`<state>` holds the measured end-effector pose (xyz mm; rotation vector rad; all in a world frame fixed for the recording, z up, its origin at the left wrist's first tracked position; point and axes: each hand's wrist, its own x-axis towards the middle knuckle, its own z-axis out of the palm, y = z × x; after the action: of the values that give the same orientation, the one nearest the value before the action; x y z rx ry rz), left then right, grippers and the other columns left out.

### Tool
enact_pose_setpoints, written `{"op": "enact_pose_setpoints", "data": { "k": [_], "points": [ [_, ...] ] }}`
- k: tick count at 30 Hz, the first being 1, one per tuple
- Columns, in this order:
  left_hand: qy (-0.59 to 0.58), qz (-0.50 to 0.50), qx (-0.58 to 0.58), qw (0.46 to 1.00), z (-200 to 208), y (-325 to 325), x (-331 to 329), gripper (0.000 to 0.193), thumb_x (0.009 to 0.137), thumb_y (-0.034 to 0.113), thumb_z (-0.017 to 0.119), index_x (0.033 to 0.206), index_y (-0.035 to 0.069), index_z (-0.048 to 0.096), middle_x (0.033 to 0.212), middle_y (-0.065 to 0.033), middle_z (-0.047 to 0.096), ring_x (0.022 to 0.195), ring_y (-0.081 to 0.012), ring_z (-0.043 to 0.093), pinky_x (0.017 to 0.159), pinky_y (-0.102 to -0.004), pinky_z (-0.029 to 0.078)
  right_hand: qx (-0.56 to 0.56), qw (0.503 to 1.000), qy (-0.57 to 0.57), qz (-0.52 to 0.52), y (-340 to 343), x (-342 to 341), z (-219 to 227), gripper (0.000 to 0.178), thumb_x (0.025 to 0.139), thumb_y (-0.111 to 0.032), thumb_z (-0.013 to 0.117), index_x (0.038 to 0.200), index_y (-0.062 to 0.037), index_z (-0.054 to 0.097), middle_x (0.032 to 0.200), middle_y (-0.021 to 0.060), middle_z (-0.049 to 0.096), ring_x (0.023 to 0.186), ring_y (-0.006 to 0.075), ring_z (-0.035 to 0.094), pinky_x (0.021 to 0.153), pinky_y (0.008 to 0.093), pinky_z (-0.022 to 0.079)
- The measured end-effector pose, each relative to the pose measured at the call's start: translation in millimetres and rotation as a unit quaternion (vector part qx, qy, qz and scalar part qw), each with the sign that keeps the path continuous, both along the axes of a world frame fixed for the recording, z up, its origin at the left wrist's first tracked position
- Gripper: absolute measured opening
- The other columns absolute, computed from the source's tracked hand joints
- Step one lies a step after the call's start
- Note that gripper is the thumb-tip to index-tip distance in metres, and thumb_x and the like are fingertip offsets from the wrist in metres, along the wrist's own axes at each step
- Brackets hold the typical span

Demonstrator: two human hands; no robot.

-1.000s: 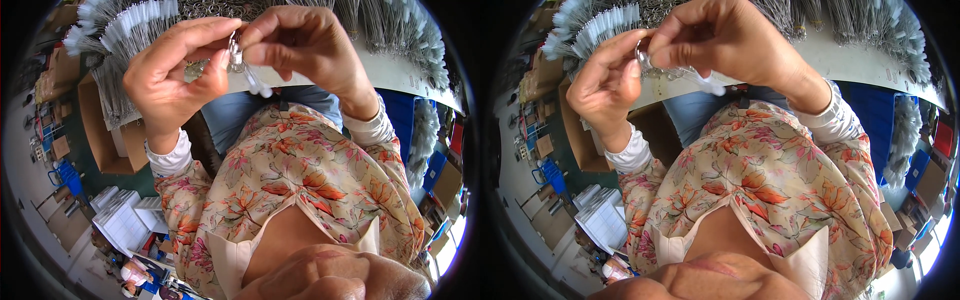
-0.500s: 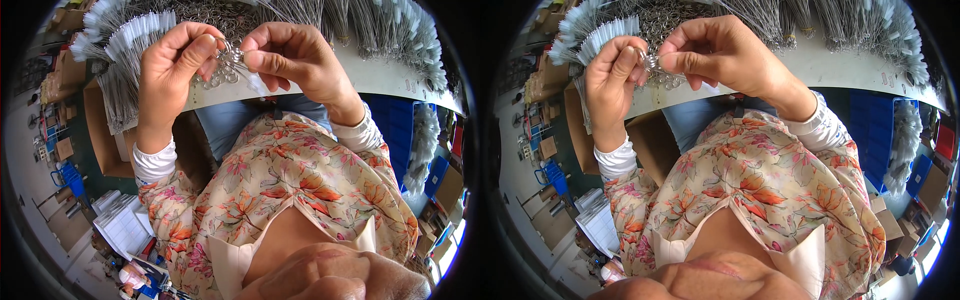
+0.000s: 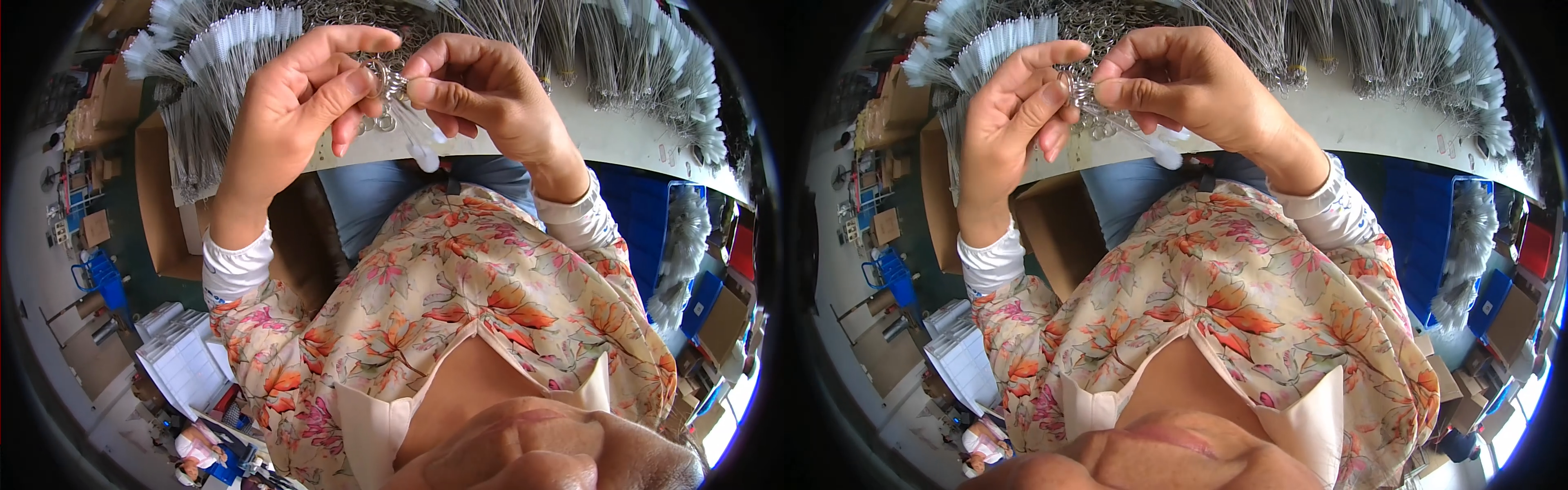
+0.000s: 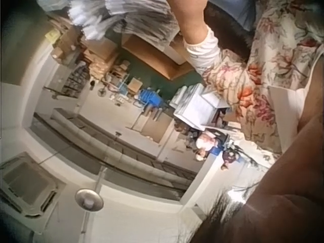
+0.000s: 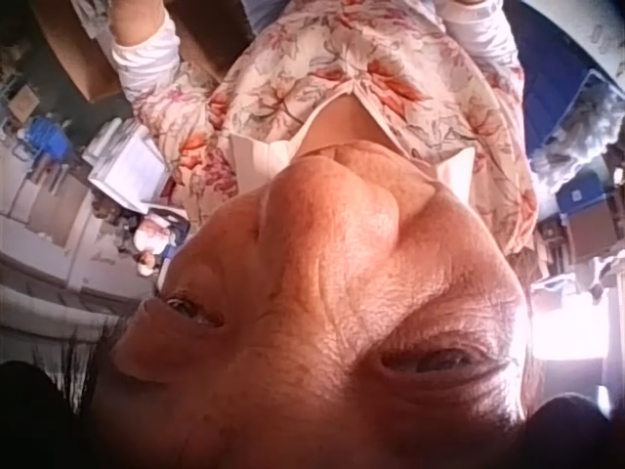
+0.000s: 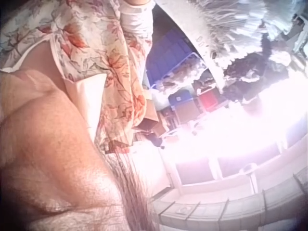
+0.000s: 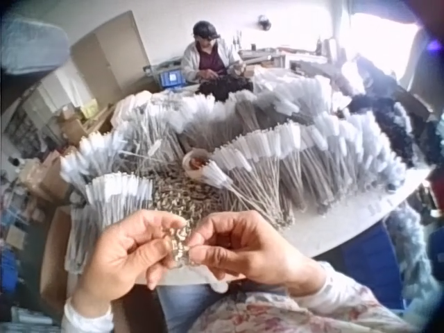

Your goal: Assembling small white brushes by attaching metal rings to the stems.

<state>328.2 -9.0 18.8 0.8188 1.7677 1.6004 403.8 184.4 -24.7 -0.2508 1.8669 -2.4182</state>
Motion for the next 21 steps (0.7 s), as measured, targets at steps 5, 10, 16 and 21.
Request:
{"op": "enact_pose_setpoints", "data": {
  "k": [5, 10, 16, 21],
  "points": [
    [0.365, 0.06, 0.009, 0.929, -11.6, 1.0, 0.1, 0.013, 0.09, 0.009, 0.055, 0.091, 0.0, 0.065, 0.083, -0.0078, 0.065, 0.074, -0.0125, 0.061, 0.065, -0.0238, 0.049, -0.003, 0.999, 0.046, -0.005, -8.1, -1.8, 1.0, 0.009, 0.085, -0.011, 0.065, 0.088, -0.0027, 0.063, 0.071, -0.001, 0.061, 0.058, 0.0034, 0.054, 0.049, 0.0167, 0.04],
    [-0.045, 0.067, 0.281, 0.956, -34.4, -4.1, -2.6, 0.02, 0.093, 0.011, 0.049, 0.101, -0.002, 0.062, 0.102, -0.0151, 0.064, 0.102, -0.0255, 0.058, 0.095, -0.0382, 0.04, -0.023, 0.98, 0.171, -0.095, -40.4, -10.4, -15.7, 0.007, 0.082, -0.002, 0.065, 0.088, 0.001, 0.062, 0.078, 0.0043, 0.064, 0.071, 0.0068, 0.06, 0.066, 0.0204, 0.05],
    [-0.031, 0.229, 0.248, 0.941, -32.3, -37.4, -0.3, 0.019, 0.091, 0.012, 0.055, 0.099, -0.003, 0.063, 0.094, -0.0127, 0.066, 0.071, -0.0173, 0.063, 0.069, -0.0285, 0.052, 0.111, 0.981, 0.125, -0.1, -57.5, -25.9, -45.8, 0.015, 0.081, -0.005, 0.067, 0.095, 0.0004, 0.063, 0.089, 0.0049, 0.066, 0.084, 0.0113, 0.063, 0.074, 0.0237, 0.05],
    [0.038, 0.25, 0.093, 0.963, -11.4, -129.1, 27.8, 0.017, 0.092, 0.012, 0.053, 0.092, -0.004, 0.06, 0.087, -0.0105, 0.064, 0.067, -0.0142, 0.061, 0.065, -0.0265, 0.052, 0.174, 0.983, 0.051, -0.04, -53.9, -15.8, -71.3, 0.012, 0.083, -0.002, 0.063, 0.094, 0.0019, 0.063, 0.087, 0.0054, 0.066, 0.083, 0.0101, 0.061, 0.078, 0.0227, 0.047]
  ]
}}
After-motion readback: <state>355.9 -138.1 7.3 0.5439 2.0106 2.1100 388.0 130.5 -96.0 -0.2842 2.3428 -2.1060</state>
